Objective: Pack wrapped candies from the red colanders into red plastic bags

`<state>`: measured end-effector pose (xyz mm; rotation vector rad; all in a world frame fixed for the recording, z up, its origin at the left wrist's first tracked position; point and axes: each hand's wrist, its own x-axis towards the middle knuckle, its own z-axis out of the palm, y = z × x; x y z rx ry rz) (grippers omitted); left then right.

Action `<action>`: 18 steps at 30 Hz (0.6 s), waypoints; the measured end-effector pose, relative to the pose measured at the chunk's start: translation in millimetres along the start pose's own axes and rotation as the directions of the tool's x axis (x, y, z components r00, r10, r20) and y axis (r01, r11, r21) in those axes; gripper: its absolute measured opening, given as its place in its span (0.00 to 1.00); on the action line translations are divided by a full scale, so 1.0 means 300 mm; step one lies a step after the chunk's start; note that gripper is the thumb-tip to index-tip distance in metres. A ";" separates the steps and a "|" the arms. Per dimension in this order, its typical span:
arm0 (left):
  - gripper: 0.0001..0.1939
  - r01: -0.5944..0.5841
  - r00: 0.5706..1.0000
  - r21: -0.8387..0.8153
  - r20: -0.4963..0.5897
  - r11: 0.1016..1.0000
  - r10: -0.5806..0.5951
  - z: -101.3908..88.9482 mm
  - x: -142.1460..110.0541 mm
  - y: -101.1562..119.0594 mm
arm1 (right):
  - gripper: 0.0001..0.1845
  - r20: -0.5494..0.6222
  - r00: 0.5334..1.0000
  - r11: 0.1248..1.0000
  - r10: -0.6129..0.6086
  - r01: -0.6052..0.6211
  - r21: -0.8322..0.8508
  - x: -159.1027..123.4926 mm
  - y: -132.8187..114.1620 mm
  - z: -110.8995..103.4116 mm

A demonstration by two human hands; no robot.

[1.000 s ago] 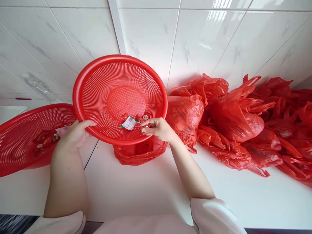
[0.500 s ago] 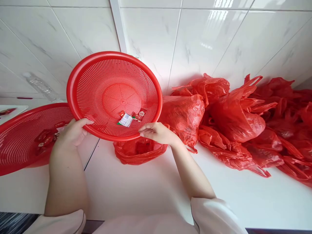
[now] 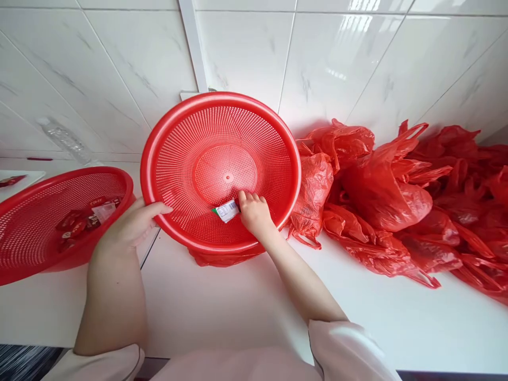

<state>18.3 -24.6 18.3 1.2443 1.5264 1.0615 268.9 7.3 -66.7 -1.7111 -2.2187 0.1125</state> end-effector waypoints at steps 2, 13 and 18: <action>0.13 0.043 0.997 -0.015 0.066 0.999 -0.042 -0.003 0.010 -0.001 | 0.16 0.018 1.000 0.991 0.017 -0.019 0.132 0.007 0.020 -0.002; 0.11 -0.020 0.999 -0.149 0.025 0.989 0.024 -0.044 0.026 -0.001 | 0.17 0.105 0.994 0.122 0.022 -0.107 0.987 -0.003 0.088 -0.132; 0.10 -0.047 0.999 -0.154 -0.006 0.987 0.047 -0.065 0.034 -0.005 | 0.20 0.091 0.996 0.132 0.012 -0.092 0.987 -0.011 0.093 -0.141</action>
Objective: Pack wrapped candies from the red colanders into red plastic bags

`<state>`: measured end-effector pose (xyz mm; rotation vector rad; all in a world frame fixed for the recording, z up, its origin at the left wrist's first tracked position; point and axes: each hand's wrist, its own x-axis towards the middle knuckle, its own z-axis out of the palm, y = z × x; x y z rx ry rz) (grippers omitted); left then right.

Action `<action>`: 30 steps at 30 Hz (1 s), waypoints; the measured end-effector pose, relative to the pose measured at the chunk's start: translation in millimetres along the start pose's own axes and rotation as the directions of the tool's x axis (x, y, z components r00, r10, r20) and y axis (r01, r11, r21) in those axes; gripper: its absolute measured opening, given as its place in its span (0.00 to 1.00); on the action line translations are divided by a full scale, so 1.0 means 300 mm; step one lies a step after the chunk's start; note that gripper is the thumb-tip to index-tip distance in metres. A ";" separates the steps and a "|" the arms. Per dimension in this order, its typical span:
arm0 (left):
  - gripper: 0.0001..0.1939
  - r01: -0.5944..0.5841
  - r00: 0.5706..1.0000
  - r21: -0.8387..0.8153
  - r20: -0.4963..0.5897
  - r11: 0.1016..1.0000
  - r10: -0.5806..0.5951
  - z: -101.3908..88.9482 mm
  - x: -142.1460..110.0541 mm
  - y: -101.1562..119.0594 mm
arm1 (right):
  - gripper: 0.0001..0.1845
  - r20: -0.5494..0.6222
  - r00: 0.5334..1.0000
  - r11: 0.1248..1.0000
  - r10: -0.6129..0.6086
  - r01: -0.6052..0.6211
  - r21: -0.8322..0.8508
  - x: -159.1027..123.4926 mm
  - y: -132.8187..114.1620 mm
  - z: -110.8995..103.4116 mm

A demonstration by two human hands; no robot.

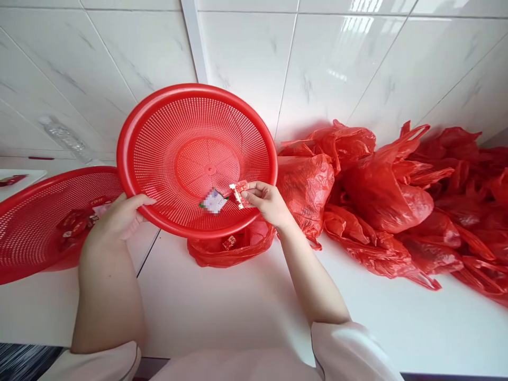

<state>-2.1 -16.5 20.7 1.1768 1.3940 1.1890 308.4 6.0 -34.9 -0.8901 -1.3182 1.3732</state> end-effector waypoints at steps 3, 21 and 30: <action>0.09 -0.027 1.000 -0.026 -0.016 0.999 0.026 -0.008 0.005 -0.004 | 0.18 0.002 1.000 0.999 -0.028 0.028 -0.021 0.000 0.008 -0.006; 0.15 -0.026 0.997 0.012 -0.067 1.000 0.027 -0.010 0.016 -0.017 | 0.13 0.203 0.974 0.663 -0.101 0.218 -0.716 -0.038 -0.011 0.035; 0.12 0.045 0.998 0.079 0.039 0.996 -0.048 0.046 -0.031 -0.002 | 0.14 0.049 0.996 0.061 -0.070 0.053 -0.997 -0.010 0.082 0.111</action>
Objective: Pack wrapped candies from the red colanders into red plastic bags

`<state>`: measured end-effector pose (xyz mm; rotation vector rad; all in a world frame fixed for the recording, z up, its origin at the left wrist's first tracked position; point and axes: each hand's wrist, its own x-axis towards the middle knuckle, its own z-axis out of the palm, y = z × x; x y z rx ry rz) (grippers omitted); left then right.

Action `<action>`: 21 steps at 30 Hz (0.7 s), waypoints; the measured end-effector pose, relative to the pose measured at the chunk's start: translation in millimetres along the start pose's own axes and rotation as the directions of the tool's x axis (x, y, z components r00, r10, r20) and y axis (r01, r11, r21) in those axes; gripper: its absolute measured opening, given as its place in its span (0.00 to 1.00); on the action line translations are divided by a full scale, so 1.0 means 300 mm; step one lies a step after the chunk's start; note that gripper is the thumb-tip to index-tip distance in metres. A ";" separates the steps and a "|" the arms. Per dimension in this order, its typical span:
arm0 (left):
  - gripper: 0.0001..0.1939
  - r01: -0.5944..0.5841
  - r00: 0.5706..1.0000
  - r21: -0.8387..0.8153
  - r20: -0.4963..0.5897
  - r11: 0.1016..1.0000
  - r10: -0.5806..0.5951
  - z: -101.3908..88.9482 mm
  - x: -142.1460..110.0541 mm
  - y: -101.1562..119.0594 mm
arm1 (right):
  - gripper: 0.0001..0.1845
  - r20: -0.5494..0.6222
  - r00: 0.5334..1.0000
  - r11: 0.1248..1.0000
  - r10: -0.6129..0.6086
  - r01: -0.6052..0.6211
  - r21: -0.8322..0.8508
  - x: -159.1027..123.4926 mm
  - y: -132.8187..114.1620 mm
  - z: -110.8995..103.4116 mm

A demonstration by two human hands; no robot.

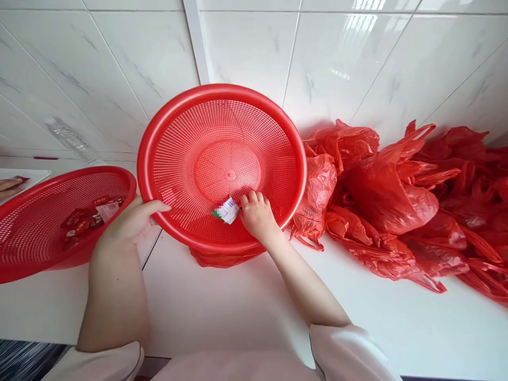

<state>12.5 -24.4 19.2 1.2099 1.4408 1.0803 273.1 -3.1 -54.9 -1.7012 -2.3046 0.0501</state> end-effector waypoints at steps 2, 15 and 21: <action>0.12 0.028 0.999 0.037 0.039 0.999 -0.029 0.009 -0.002 0.000 | 0.15 0.108 0.994 0.999 0.030 -0.026 -0.036 -0.002 -0.007 0.014; 0.15 0.024 0.997 -0.018 -0.069 1.000 -0.026 -0.019 0.013 0.008 | 0.18 0.331 0.926 0.962 -0.182 0.099 0.253 -0.032 0.052 -0.078; 0.15 0.017 0.991 -0.058 -0.130 0.998 -0.025 -0.036 0.020 0.008 | 0.19 0.271 0.888 0.827 -0.371 0.184 0.531 -0.070 0.096 -0.165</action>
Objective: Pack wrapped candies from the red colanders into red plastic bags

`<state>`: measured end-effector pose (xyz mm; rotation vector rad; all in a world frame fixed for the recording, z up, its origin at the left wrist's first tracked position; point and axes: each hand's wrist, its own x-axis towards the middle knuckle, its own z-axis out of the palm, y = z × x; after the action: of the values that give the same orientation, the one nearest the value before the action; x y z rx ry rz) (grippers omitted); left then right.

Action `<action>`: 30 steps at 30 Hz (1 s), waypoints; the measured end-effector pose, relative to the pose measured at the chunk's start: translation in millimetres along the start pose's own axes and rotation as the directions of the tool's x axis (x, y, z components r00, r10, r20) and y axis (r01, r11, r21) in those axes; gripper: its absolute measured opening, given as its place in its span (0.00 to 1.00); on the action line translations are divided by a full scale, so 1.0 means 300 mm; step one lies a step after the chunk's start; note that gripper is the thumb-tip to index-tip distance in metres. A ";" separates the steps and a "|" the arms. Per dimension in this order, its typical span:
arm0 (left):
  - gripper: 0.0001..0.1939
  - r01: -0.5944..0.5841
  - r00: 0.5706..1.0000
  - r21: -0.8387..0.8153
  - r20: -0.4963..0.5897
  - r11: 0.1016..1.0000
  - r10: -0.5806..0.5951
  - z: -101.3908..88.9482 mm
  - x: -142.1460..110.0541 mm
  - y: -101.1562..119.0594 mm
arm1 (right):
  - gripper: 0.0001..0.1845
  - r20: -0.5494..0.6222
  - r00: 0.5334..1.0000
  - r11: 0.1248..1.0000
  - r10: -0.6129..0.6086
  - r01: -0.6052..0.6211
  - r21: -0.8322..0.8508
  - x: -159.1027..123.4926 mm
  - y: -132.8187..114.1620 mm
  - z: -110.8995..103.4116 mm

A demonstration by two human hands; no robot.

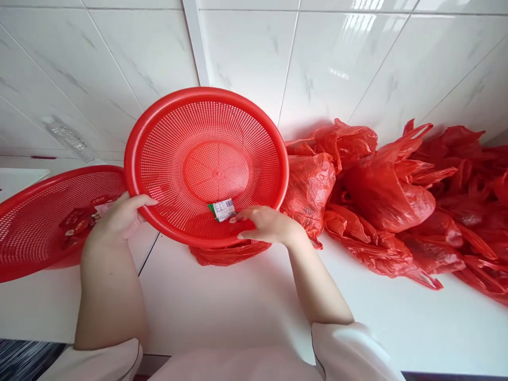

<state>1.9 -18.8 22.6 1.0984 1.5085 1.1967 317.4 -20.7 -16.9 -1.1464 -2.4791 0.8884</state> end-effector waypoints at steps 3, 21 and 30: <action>0.13 -0.004 1.000 -0.023 0.012 1.000 0.004 0.005 -0.002 0.002 | 0.19 -0.068 0.998 0.996 0.007 -0.013 -0.093 0.016 -0.005 0.018; 0.11 -0.070 0.997 -0.051 0.029 0.996 0.071 0.002 0.027 -0.026 | 0.10 -0.359 0.931 0.982 0.069 0.000 0.188 0.082 0.041 0.059; 0.11 -0.076 0.997 -0.063 -0.019 0.995 0.075 0.009 0.010 -0.017 | 0.21 -0.258 0.942 0.971 -0.213 0.174 -0.165 0.125 0.027 0.142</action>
<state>3.2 -16.2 16.8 1.1136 1.4423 1.2997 277.7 -5.9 -55.6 -0.9694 -2.3996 0.4713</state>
